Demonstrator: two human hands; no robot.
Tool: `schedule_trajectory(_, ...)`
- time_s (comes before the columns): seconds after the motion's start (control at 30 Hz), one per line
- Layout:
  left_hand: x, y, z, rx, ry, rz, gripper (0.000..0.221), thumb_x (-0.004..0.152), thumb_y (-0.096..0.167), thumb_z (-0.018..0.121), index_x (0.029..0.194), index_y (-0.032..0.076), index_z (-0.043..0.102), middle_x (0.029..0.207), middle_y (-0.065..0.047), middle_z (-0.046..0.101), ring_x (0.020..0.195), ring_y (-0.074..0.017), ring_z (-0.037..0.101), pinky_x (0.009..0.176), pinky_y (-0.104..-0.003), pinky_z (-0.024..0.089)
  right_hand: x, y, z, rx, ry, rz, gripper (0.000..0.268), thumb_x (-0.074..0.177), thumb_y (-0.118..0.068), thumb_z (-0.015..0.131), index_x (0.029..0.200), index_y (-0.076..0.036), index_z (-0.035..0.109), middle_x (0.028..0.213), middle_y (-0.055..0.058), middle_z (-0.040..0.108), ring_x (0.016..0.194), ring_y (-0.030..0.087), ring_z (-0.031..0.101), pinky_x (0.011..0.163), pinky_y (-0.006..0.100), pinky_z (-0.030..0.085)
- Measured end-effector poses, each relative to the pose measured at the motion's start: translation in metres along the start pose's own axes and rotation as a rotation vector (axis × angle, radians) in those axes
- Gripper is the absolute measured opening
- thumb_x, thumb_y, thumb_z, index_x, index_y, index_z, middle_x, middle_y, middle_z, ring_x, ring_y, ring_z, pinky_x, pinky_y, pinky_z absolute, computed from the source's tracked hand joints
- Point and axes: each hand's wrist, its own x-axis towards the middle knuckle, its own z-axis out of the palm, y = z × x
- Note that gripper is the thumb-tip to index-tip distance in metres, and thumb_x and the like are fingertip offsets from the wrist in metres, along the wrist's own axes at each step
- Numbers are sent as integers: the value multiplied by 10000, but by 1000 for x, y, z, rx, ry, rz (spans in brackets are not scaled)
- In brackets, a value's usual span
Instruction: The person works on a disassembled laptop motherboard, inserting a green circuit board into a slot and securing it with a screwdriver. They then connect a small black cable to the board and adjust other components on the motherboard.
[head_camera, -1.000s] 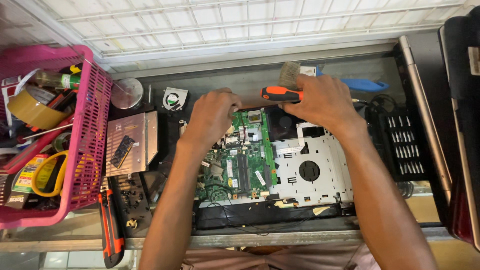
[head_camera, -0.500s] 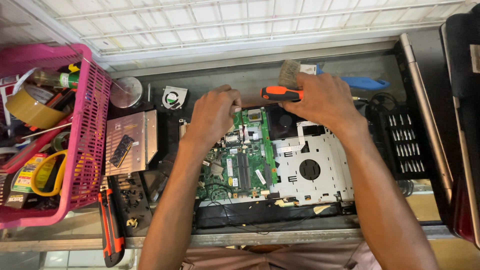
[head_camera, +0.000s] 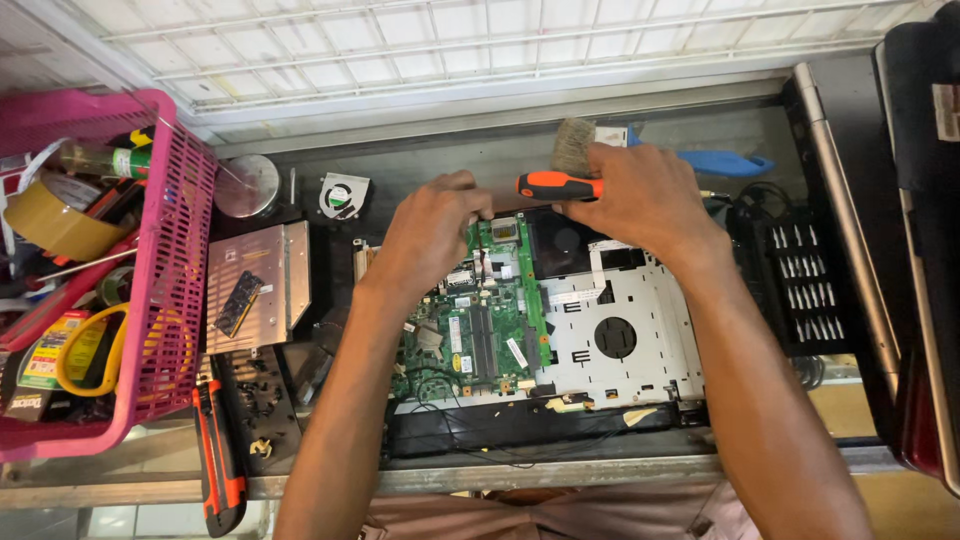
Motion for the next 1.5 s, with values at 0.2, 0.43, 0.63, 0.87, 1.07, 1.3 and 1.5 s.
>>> schedule_trajectory(0.2, 1, 20, -6, 142, -122, -18, 610, 770, -245, 611, 1197, 171, 742, 893, -74, 625, 873, -290, 634, 769, -414, 549, 1, 1, 0, -13, 1, -4, 429, 803, -534, 761, 925, -132, 670, 853, 207, 732, 919, 513, 723, 738, 560, 540)
schedule_trajectory(0.43, 0, 38, -16, 277, -150, 31, 643, 743, -212, 693, 1253, 177, 743, 972, -100, 651, 931, -284, 655, 850, -434, 557, -1, -1, -2, -10, -2, -28, 405, 833, -511, 773, 950, -134, 679, 842, 193, 730, 869, 483, 736, 733, 556, 556)
schedule_trajectory(0.63, -1, 36, -11, 315, -144, 80, 737, 718, -203, 741, 1332, 201, 682, 1042, -100, 629, 976, -306, 660, 895, -491, 565, -1, 1, -1, -16, 4, -49, 407, 855, -498, 780, 968, -121, 677, 841, 197, 729, 837, 480, 739, 729, 564, 559)
schedule_trajectory(0.87, -1, 33, -9, 265, -119, 65, 768, 675, -184, 795, 1339, 182, 677, 1038, -96, 641, 961, -301, 657, 902, -481, 560, 3, 5, 1, -25, -10, -47, 437, 862, -520, 778, 999, -115, 686, 827, 178, 722, 810, 465, 742, 733, 560, 563)
schedule_trajectory(1.07, -1, 28, -6, 231, -117, 49, 859, 609, -195, 829, 1366, 170, 648, 1033, -103, 648, 959, -317, 655, 896, -486, 552, 3, 6, 1, -22, -26, -44, 435, 868, -524, 771, 987, -118, 671, 820, 168, 720, 798, 464, 741, 742, 563, 560)
schedule_trajectory(1.3, -3, 29, -6, 133, -65, 82, 643, 649, -227, 763, 1211, 80, 704, 1036, -134, 611, 928, -382, 625, 801, -504, 565, 1, 4, -1, 5, 5, -74, 398, 862, -470, 787, 934, -99, 662, 796, 187, 717, 801, 467, 739, 688, 536, 552)
schedule_trajectory(1.5, 0, 20, 7, -9, -13, 69, 459, 743, -256, 664, 1102, 25, 715, 1009, -123, 552, 889, -398, 605, 744, -482, 559, 0, 4, 0, 14, 25, -74, 408, 851, -477, 800, 906, -102, 647, 780, 177, 708, 771, 453, 738, 661, 517, 547)
